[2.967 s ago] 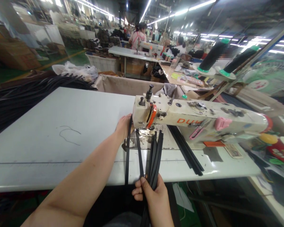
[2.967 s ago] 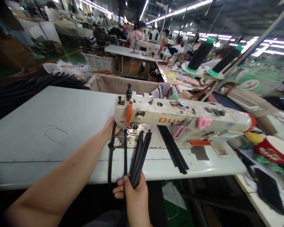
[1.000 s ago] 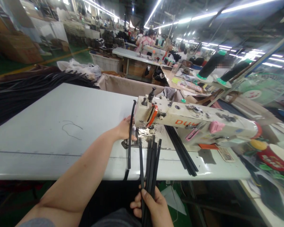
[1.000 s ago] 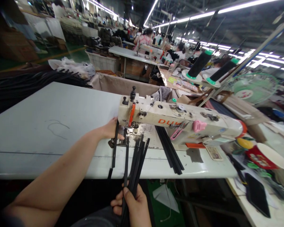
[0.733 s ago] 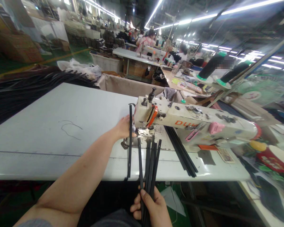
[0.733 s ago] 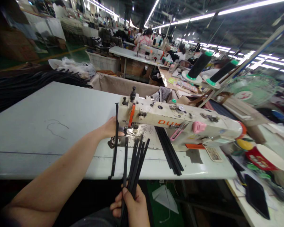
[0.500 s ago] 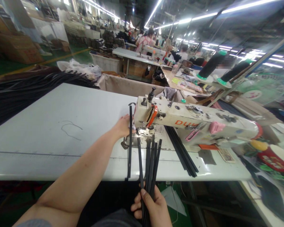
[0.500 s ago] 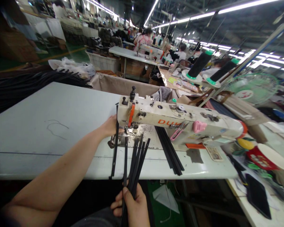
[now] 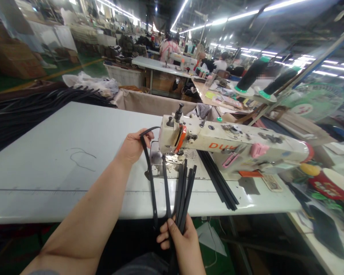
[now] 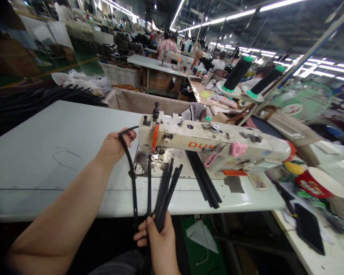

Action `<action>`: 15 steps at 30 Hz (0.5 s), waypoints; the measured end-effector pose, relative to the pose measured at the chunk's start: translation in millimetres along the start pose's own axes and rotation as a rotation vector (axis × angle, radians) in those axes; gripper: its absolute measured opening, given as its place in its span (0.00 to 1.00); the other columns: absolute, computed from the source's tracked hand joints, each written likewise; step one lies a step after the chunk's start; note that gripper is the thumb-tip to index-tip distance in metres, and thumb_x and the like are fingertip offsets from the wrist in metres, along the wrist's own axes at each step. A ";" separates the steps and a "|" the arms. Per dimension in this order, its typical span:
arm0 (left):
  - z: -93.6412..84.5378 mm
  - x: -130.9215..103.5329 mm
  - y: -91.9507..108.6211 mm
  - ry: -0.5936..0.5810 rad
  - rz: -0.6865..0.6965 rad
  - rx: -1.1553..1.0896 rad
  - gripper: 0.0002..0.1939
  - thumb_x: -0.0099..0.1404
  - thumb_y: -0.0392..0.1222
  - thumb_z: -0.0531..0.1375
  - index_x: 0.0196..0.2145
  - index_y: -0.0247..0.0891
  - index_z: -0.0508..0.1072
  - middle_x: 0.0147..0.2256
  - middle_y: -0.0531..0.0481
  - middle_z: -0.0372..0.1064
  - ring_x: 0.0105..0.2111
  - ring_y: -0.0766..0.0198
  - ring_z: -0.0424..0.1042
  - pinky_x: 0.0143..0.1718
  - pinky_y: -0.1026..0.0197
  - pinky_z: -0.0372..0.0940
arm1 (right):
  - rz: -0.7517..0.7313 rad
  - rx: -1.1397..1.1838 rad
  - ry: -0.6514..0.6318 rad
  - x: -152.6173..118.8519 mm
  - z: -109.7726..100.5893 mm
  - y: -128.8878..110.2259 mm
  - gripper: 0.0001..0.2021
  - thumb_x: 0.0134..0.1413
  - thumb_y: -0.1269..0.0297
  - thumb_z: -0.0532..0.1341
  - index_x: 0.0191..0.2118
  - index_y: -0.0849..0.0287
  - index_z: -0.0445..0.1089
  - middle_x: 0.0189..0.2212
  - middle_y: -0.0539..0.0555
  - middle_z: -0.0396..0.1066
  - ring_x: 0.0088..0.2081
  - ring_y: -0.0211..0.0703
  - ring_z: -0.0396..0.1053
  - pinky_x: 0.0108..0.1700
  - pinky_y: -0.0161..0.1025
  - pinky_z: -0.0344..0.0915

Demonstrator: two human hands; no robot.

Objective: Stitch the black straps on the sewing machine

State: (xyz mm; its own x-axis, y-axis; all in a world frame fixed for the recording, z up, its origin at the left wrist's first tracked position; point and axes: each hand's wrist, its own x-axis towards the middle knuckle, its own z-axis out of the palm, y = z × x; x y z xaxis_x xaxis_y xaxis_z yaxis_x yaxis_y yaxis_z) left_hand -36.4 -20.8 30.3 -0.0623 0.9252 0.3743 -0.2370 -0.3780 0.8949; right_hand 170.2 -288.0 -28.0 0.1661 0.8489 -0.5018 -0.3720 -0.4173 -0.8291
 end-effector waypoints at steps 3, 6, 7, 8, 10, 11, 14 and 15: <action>-1.7 -0.4 -4.8 -0.120 -0.082 0.163 0.10 0.53 0.38 0.61 0.16 0.41 0.75 0.27 0.46 0.76 0.36 0.54 0.76 0.46 0.52 0.73 | -0.021 0.011 0.017 4.6 4.3 3.7 0.38 0.39 0.30 0.82 0.39 0.55 0.67 0.24 0.49 0.80 0.21 0.45 0.80 0.20 0.33 0.70; 0.4 1.7 -27.8 -0.155 -0.156 0.679 0.09 0.54 0.37 0.62 0.29 0.42 0.84 0.38 0.44 0.84 0.46 0.46 0.81 0.55 0.46 0.74 | -0.023 0.022 0.029 2.4 10.6 -3.1 0.39 0.37 0.30 0.82 0.38 0.55 0.67 0.23 0.49 0.80 0.21 0.46 0.80 0.20 0.34 0.71; 3.0 2.5 -36.1 -0.194 -0.121 0.793 0.12 0.56 0.38 0.64 0.36 0.42 0.86 0.47 0.43 0.85 0.51 0.42 0.80 0.60 0.43 0.73 | -0.016 0.020 0.025 0.8 12.8 -7.2 0.39 0.36 0.29 0.82 0.38 0.55 0.67 0.24 0.49 0.80 0.21 0.46 0.81 0.21 0.34 0.72; 6.4 3.2 -43.2 -0.229 -0.103 0.823 0.15 0.57 0.38 0.66 0.42 0.41 0.87 0.53 0.41 0.84 0.56 0.39 0.80 0.63 0.42 0.72 | -0.007 0.014 0.019 -1.0 14.8 -11.6 0.40 0.35 0.29 0.83 0.38 0.55 0.67 0.24 0.50 0.80 0.21 0.46 0.81 0.22 0.34 0.73; 14.7 4.4 -52.4 -0.288 -0.082 0.870 0.20 0.59 0.39 0.69 0.50 0.41 0.86 0.60 0.40 0.81 0.61 0.36 0.78 0.67 0.40 0.71 | 0.007 0.003 0.009 -4.2 18.2 -20.2 0.40 0.34 0.29 0.83 0.38 0.56 0.68 0.25 0.51 0.81 0.22 0.46 0.82 0.23 0.35 0.74; 18.8 4.9 -54.3 -0.309 -0.089 0.897 0.22 0.59 0.39 0.69 0.52 0.40 0.85 0.61 0.38 0.81 0.62 0.34 0.78 0.67 0.39 0.71 | 0.011 -0.002 0.007 -5.5 19.5 -23.8 0.40 0.33 0.28 0.83 0.37 0.56 0.69 0.25 0.51 0.81 0.23 0.46 0.82 0.24 0.35 0.75; 26.9 5.4 -52.8 -0.312 -0.112 0.945 0.23 0.61 0.38 0.69 0.54 0.39 0.84 0.59 0.37 0.82 0.63 0.32 0.77 0.68 0.37 0.70 | 0.006 -0.005 0.021 -7.1 22.6 -30.6 0.41 0.32 0.28 0.82 0.37 0.56 0.69 0.25 0.50 0.81 0.23 0.45 0.82 0.24 0.36 0.76; 27.9 5.0 -51.6 -0.301 -0.125 0.937 0.22 0.61 0.37 0.68 0.54 0.39 0.83 0.58 0.37 0.83 0.64 0.33 0.76 0.69 0.37 0.69 | 0.004 -0.004 0.025 -7.1 23.5 -31.6 0.41 0.32 0.27 0.82 0.36 0.56 0.69 0.25 0.50 0.81 0.23 0.45 0.82 0.24 0.36 0.76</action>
State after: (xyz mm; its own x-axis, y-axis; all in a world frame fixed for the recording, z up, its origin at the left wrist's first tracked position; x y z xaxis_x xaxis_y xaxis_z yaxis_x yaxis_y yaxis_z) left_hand 2.6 2.4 -7.3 0.1906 0.9624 0.1935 0.6458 -0.2714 0.7137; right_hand 159.3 -273.2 7.6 0.1873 0.8386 -0.5115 -0.3688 -0.4226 -0.8279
